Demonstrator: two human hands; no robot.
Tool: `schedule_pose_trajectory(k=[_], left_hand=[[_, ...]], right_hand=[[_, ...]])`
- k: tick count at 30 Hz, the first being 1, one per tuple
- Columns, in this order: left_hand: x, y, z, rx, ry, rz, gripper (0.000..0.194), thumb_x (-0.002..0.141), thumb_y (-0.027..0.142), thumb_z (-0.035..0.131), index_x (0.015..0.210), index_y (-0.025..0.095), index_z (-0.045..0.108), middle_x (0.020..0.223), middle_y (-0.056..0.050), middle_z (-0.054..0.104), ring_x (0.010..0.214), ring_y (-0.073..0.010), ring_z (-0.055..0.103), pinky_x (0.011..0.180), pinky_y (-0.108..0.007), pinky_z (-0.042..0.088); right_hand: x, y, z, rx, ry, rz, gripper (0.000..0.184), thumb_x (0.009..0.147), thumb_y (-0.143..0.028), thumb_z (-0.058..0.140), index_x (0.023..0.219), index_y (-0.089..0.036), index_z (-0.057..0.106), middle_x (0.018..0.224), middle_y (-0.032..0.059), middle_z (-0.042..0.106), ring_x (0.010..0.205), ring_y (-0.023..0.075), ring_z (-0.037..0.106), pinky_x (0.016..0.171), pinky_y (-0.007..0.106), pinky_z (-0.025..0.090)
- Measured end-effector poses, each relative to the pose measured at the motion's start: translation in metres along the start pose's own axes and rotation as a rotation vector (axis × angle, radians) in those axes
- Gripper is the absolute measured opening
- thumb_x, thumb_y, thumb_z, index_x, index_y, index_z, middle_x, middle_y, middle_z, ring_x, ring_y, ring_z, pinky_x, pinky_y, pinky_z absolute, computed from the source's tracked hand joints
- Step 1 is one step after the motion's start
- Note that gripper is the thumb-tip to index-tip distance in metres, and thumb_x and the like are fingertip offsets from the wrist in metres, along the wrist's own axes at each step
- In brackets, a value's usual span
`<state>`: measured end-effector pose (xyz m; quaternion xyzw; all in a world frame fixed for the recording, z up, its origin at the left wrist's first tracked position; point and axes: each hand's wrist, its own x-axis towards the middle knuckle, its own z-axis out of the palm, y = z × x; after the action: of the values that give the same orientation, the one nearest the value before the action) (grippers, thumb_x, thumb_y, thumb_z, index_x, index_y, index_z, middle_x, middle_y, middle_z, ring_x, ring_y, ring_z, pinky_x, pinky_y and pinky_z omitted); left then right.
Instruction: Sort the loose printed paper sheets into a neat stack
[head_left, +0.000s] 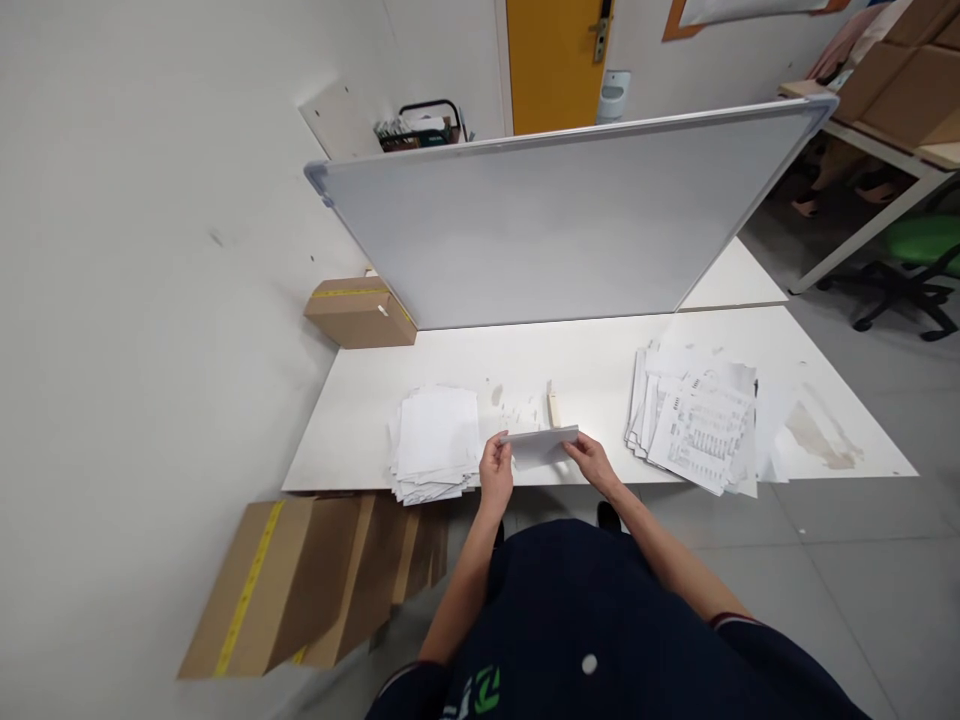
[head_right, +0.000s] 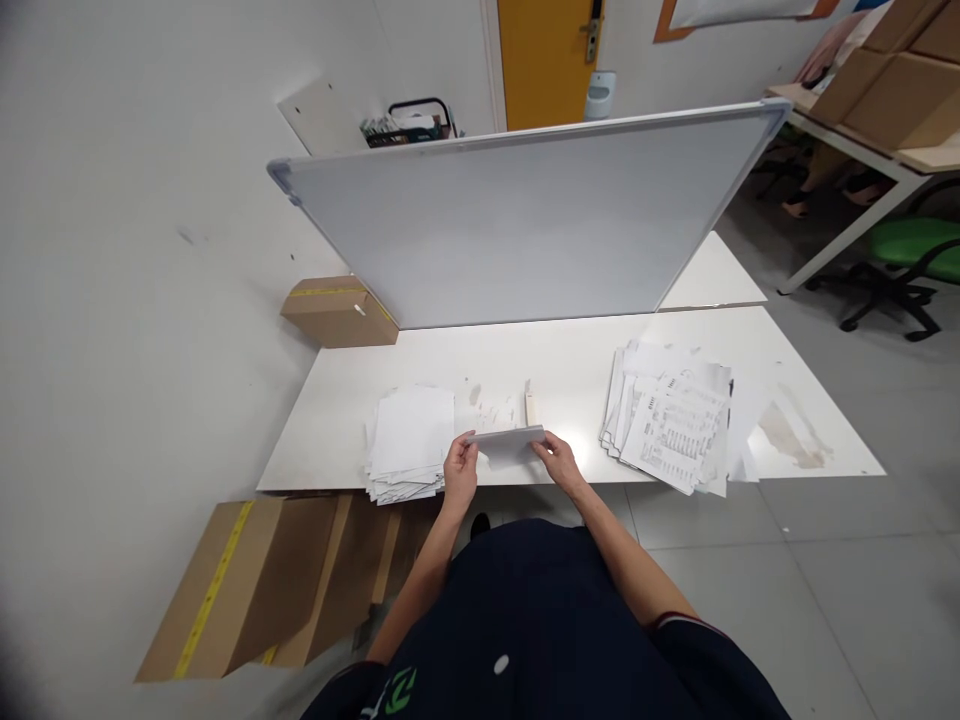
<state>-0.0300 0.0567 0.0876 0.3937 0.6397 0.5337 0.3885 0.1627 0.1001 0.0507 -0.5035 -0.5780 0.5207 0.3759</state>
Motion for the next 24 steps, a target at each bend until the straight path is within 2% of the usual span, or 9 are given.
schedule_pose_trajectory(k=[5, 13, 16, 24], left_hand=[[0.0, -0.004, 0.0, 0.088, -0.029, -0.018, 0.03, 0.082, 0.041, 0.045, 0.099, 0.019, 0.056, 0.09, -0.005, 0.061, 0.081, -0.0149, 0.056, 0.074, -0.026, 0.043], [0.001, 0.009, -0.001, 0.123, 0.002, 0.062, 0.027, 0.081, 0.041, 0.047, 0.092, 0.02, 0.061, 0.088, -0.005, 0.062, 0.082, -0.0164, 0.056, 0.075, -0.027, 0.041], [0.003, 0.012, 0.0, 0.11, -0.003, 0.111, 0.027, 0.082, 0.04, 0.046, 0.095, 0.021, 0.061, 0.093, -0.006, 0.062, 0.086, -0.0168, 0.056, 0.078, -0.028, 0.041], [0.008, 0.0, 0.0, 0.182, -0.076, 0.1, 0.027, 0.084, 0.037, 0.044, 0.101, 0.021, 0.058, 0.098, -0.006, 0.062, 0.082, -0.0153, 0.056, 0.075, -0.027, 0.042]], right_hand=[[0.001, 0.012, 0.001, 0.011, -0.002, 0.029, 0.031, 0.076, -0.041, 0.051, 0.091, -0.016, 0.063, 0.087, 0.0064, 0.066, 0.081, 0.0215, 0.059, 0.074, 0.033, 0.045], [0.007, 0.01, 0.0, 0.041, 0.043, 0.022, 0.032, 0.077, -0.04, 0.051, 0.093, -0.015, 0.062, 0.088, 0.0068, 0.066, 0.083, 0.0214, 0.059, 0.078, 0.036, 0.045], [0.009, 0.012, 0.0, 0.051, 0.045, 0.014, 0.03, 0.077, -0.04, 0.051, 0.091, -0.016, 0.062, 0.088, 0.0063, 0.066, 0.085, 0.0211, 0.059, 0.079, 0.036, 0.044], [0.012, 0.021, 0.001, 0.051, 0.026, 0.023, 0.031, 0.076, -0.04, 0.052, 0.093, -0.016, 0.062, 0.09, 0.0067, 0.066, 0.086, 0.0209, 0.059, 0.079, 0.036, 0.045]])
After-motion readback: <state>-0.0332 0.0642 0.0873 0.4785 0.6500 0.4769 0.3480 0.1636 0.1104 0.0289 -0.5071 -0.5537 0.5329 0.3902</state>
